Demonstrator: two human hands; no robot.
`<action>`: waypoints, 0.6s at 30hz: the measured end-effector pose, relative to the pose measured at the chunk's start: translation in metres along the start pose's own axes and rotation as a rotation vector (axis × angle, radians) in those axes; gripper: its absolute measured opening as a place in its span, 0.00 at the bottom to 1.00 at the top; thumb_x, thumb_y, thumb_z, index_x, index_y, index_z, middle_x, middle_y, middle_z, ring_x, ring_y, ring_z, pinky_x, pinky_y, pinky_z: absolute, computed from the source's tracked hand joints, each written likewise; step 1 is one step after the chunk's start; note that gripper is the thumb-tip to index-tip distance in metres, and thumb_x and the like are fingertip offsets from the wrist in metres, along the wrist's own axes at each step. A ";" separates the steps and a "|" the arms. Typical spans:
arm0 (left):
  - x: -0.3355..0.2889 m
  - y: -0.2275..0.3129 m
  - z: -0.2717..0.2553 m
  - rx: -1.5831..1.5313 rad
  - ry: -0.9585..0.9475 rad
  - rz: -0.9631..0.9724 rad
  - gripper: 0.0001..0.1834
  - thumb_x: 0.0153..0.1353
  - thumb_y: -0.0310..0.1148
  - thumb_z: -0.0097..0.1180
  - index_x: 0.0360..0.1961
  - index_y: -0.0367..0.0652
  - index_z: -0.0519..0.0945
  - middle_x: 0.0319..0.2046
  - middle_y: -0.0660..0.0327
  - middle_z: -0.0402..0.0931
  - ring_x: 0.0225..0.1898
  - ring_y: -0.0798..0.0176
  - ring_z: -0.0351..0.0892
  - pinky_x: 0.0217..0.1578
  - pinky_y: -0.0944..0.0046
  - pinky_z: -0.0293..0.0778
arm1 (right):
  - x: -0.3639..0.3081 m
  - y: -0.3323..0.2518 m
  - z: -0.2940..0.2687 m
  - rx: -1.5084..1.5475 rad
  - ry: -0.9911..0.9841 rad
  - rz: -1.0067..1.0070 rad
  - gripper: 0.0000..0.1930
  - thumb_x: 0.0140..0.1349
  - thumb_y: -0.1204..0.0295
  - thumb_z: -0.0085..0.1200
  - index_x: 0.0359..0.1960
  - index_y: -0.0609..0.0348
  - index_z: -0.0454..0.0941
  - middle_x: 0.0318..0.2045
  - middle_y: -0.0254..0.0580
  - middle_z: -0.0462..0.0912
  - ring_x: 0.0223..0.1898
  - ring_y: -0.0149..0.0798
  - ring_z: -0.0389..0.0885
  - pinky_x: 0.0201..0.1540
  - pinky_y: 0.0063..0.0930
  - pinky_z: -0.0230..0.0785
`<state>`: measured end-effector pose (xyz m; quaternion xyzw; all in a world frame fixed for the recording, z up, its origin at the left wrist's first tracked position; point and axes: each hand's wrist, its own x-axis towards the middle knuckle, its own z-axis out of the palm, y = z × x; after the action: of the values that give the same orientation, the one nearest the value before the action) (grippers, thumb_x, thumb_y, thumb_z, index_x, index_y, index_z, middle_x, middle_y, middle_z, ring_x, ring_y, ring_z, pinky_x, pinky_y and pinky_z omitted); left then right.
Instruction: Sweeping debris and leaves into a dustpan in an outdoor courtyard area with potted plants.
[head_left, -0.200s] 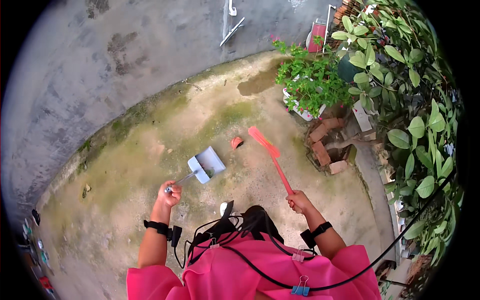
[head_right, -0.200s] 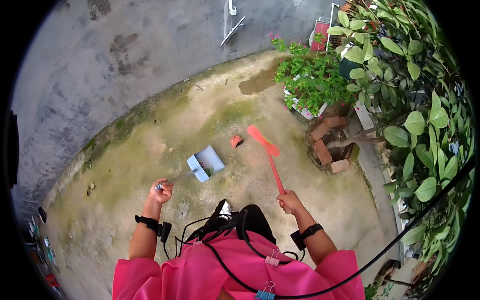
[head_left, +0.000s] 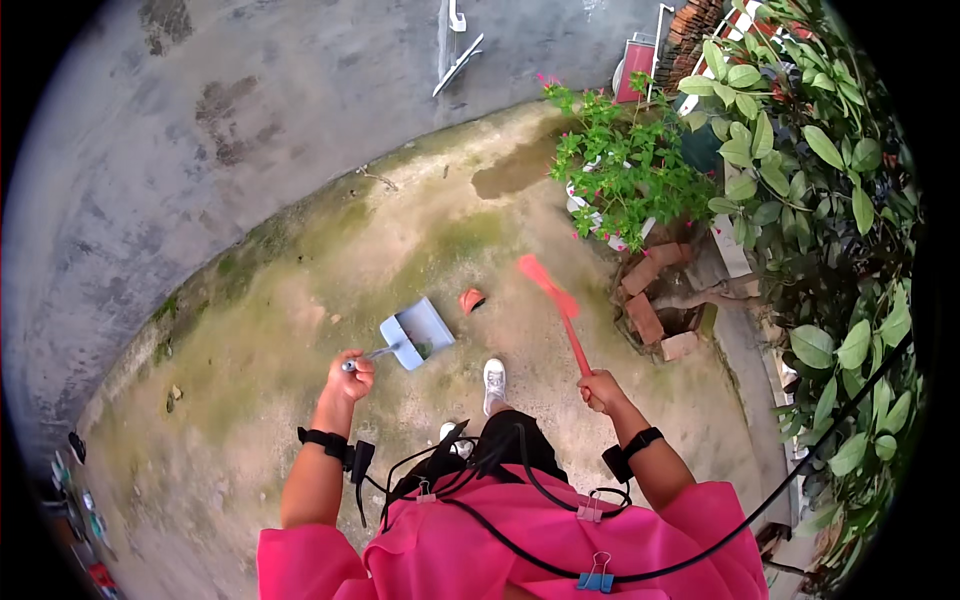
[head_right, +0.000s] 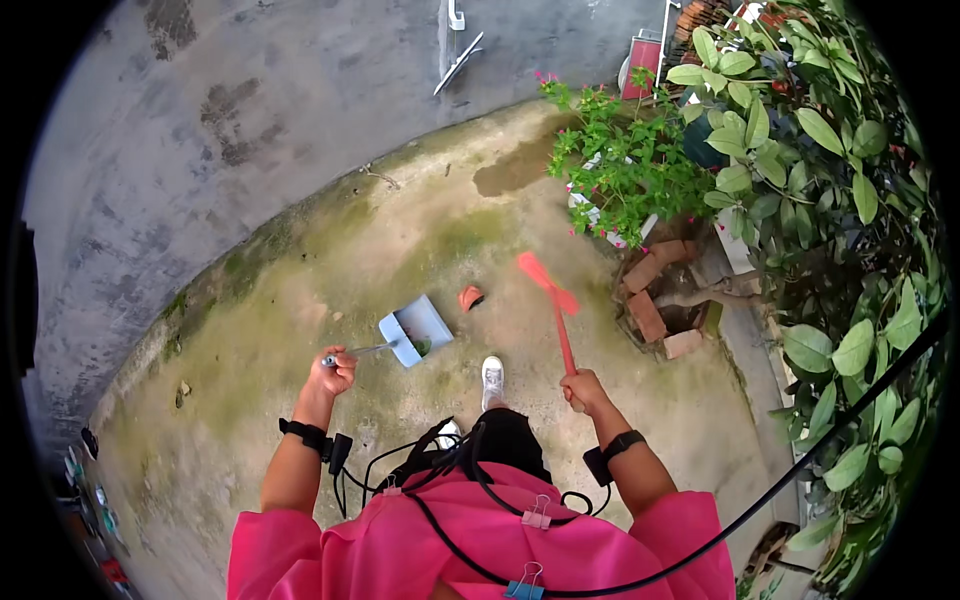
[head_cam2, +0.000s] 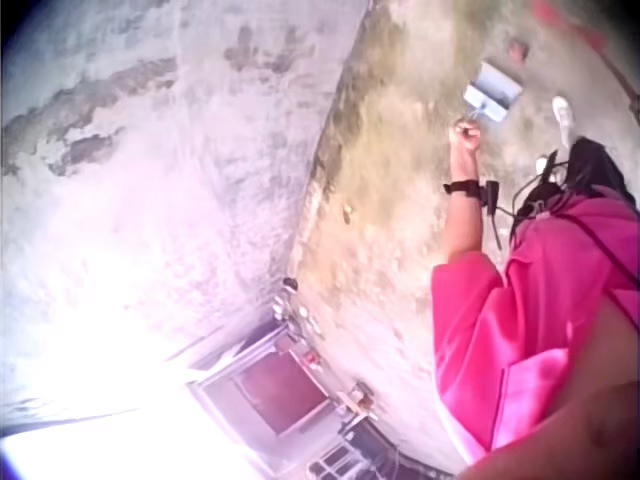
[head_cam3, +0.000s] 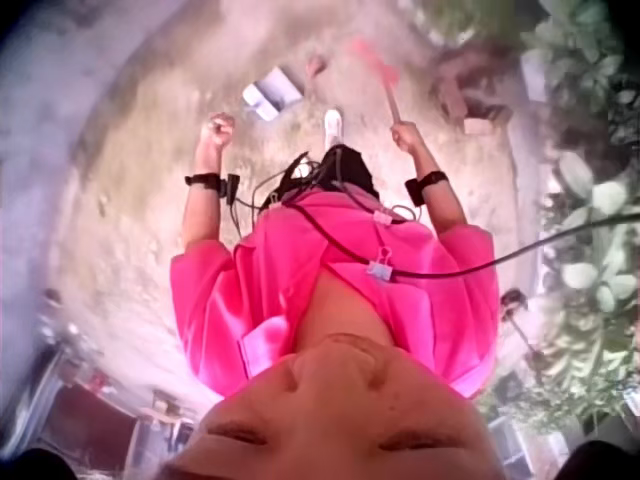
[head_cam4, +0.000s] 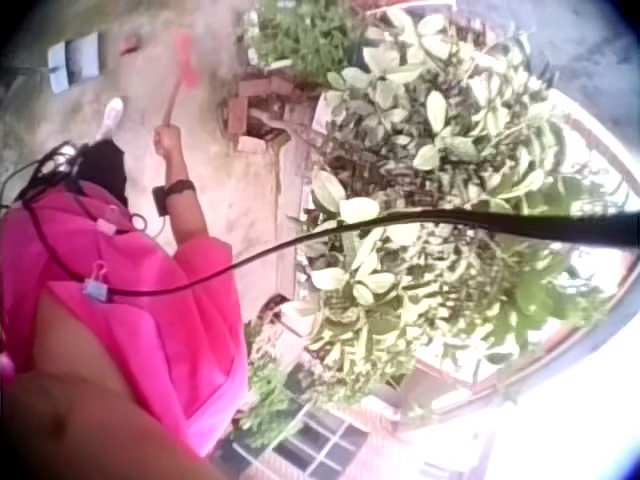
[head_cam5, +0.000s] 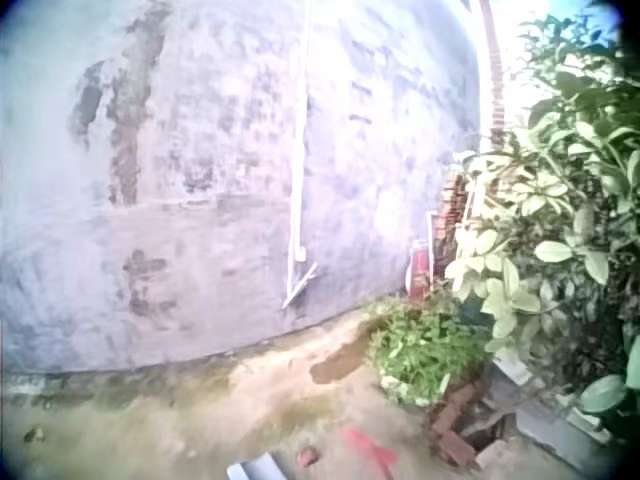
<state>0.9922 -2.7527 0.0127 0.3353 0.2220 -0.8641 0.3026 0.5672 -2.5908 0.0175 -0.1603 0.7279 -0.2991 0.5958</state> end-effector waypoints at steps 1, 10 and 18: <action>0.012 0.002 0.009 0.008 0.014 0.008 0.11 0.43 0.33 0.39 0.08 0.44 0.57 0.07 0.66 0.58 0.08 0.73 0.57 0.05 0.78 0.51 | 0.016 -0.007 -0.003 -0.028 0.008 -0.008 0.05 0.40 0.77 0.44 0.16 0.62 0.61 0.08 0.34 0.63 0.06 0.26 0.61 0.06 0.18 0.52; 0.102 0.016 0.051 0.027 0.235 0.081 0.10 0.42 0.33 0.39 0.10 0.46 0.58 0.07 0.67 0.59 0.08 0.73 0.58 0.05 0.78 0.50 | 0.086 -0.071 0.047 -0.280 -0.234 0.192 0.05 0.36 0.78 0.43 0.09 0.62 0.62 0.05 0.36 0.63 0.05 0.30 0.60 0.06 0.22 0.50; 0.106 0.021 0.062 -0.025 0.163 0.079 0.10 0.44 0.33 0.39 0.11 0.43 0.59 0.08 0.66 0.59 0.09 0.73 0.58 0.05 0.79 0.51 | 0.087 -0.143 0.060 -0.079 -0.585 0.462 0.04 0.40 0.77 0.43 0.19 0.58 0.61 0.07 0.30 0.61 0.06 0.26 0.59 0.07 0.18 0.51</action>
<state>0.9161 -2.8438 -0.0249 0.4092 0.2435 -0.8185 0.3213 0.5863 -2.7664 0.0335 -0.0933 0.5548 -0.0699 0.8238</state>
